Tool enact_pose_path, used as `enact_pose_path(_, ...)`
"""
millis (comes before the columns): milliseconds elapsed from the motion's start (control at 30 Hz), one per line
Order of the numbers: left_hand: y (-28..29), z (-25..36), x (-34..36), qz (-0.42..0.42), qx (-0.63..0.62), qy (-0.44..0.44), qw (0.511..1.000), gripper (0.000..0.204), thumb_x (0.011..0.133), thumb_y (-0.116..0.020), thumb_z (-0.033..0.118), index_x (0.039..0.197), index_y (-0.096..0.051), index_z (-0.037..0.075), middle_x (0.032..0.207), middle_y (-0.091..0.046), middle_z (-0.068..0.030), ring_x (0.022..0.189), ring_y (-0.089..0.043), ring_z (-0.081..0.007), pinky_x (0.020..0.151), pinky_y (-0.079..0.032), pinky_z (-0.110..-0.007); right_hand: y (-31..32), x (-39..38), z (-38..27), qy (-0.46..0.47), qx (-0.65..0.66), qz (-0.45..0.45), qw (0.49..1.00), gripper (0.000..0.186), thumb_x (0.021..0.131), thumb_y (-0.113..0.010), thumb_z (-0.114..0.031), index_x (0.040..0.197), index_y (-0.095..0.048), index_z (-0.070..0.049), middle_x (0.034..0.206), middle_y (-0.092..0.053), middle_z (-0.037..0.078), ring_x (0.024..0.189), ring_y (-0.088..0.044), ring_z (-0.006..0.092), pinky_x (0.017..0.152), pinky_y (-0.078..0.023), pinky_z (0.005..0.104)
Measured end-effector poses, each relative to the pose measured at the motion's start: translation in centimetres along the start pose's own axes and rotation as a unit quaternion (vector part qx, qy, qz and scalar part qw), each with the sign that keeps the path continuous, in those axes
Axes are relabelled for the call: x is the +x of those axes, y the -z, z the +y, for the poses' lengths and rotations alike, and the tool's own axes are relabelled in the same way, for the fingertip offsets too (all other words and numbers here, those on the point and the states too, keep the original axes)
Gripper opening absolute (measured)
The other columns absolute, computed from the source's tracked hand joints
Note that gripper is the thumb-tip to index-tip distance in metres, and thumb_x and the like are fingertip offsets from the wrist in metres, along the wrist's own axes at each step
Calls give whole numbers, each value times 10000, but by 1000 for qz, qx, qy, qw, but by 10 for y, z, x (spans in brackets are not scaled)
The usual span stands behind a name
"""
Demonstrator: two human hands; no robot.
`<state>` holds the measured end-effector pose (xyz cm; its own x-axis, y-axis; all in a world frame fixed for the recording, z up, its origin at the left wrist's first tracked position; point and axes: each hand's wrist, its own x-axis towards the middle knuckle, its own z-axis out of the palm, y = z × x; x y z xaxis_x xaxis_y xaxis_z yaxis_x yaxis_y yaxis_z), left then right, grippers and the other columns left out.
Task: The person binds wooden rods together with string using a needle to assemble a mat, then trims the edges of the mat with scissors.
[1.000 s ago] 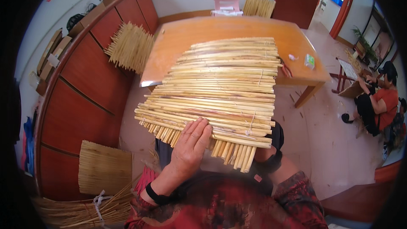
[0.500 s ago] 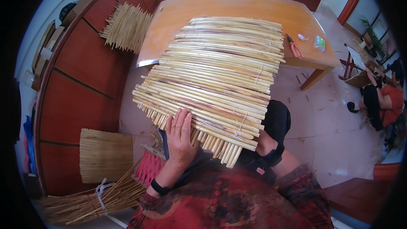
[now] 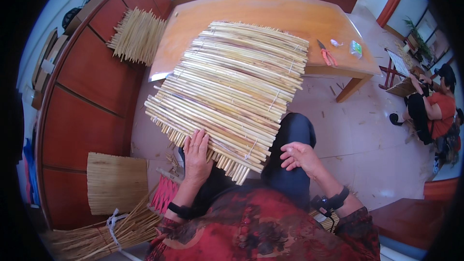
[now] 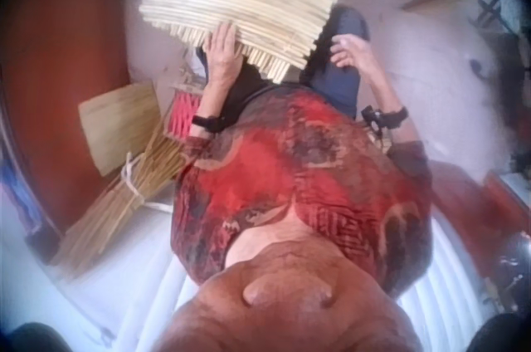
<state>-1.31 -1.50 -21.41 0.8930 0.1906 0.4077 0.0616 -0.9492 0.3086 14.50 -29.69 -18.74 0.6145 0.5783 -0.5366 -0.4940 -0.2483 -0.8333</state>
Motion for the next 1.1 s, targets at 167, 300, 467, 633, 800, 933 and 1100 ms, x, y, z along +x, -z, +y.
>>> enact_pose_path(167, 7, 0, -1, -61, -19, 3, 998, 683, 566, -636, 32, 1199, -384, -16, 1293, -356, -196, 1243, -285, -348, 1031, -168, -495, 36, 42, -17, 114, -2, 109, 987, 247, 898, -440, -189, 1029, -521, 5, 846, -567, 102, 645, -588, 140, 549, -492, 229)
enact_pose_path(300, 4, 2, -2, -24, 4, -23, 999, 615, 609, -591, 15, 1188, -387, -30, 1284, -369, -197, 1239, -291, -355, 1035, -159, -497, 77, 70, -45, 215, -147, 242, 935, 201, 860, -472, -128, 1004, -541, -7, 836, -567, 110, 643, -582, 175, 574, -475, 273)
enact_pose_path(467, 7, 6, 0, -36, 45, 11, 998, 583, 623, -554, -7, 1184, -397, -29, 1290, -369, -189, 1242, -287, -352, 1037, -155, -494, 122, 102, -82, 433, -375, 422, 703, 205, 806, -533, -132, 968, -552, -8, 817, -581, 149, 712, -584, 273, 643, -461, 348)
enact_pose_path(633, 6, 12, -7, -35, 46, 48, 997, 652, 608, -591, 15, 1222, -376, -14, 1315, -328, -202, 1255, -260, -353, 1039, -140, -491, 179, 165, -111, 343, -534, 484, 602, 236, 833, -484, -250, 880, -584, -41, 812, -596, 192, 795, -565, 366, 664, -441, 434)
enact_pose_path(800, 16, 23, -17, -29, 44, 83, 995, 689, 620, -646, 49, 1243, -356, 4, 1324, -303, -214, 1253, -247, -370, 1030, -160, -487, 206, 207, -136, 195, -551, 467, 663, 318, 808, -490, -347, 727, -650, -84, 684, -612, 160, 647, -597, 341, 545, -445, 448)
enact_pose_path(933, 25, 24, -21, -76, 20, 116, 990, 706, 641, -666, 60, 1262, -334, 14, 1337, -307, -169, 1255, -278, -298, 1033, -172, -452, 230, 228, -135, 209, -610, 430, 632, 341, 814, -482, -366, 750, -648, -75, 718, -618, 167, 673, -600, 346, 574, -456, 432)
enact_pose_path(1100, 30, 22, -20, -88, -8, 123, 988, 682, 655, -663, 66, 1255, -340, 17, 1346, -299, -157, 1261, -272, -293, 1035, -166, -452, 254, 235, -122, 210, -595, 424, 650, 322, 824, -484, -349, 836, -628, -62, 785, -619, 182, 682, -604, 342, 627, -465, 417)
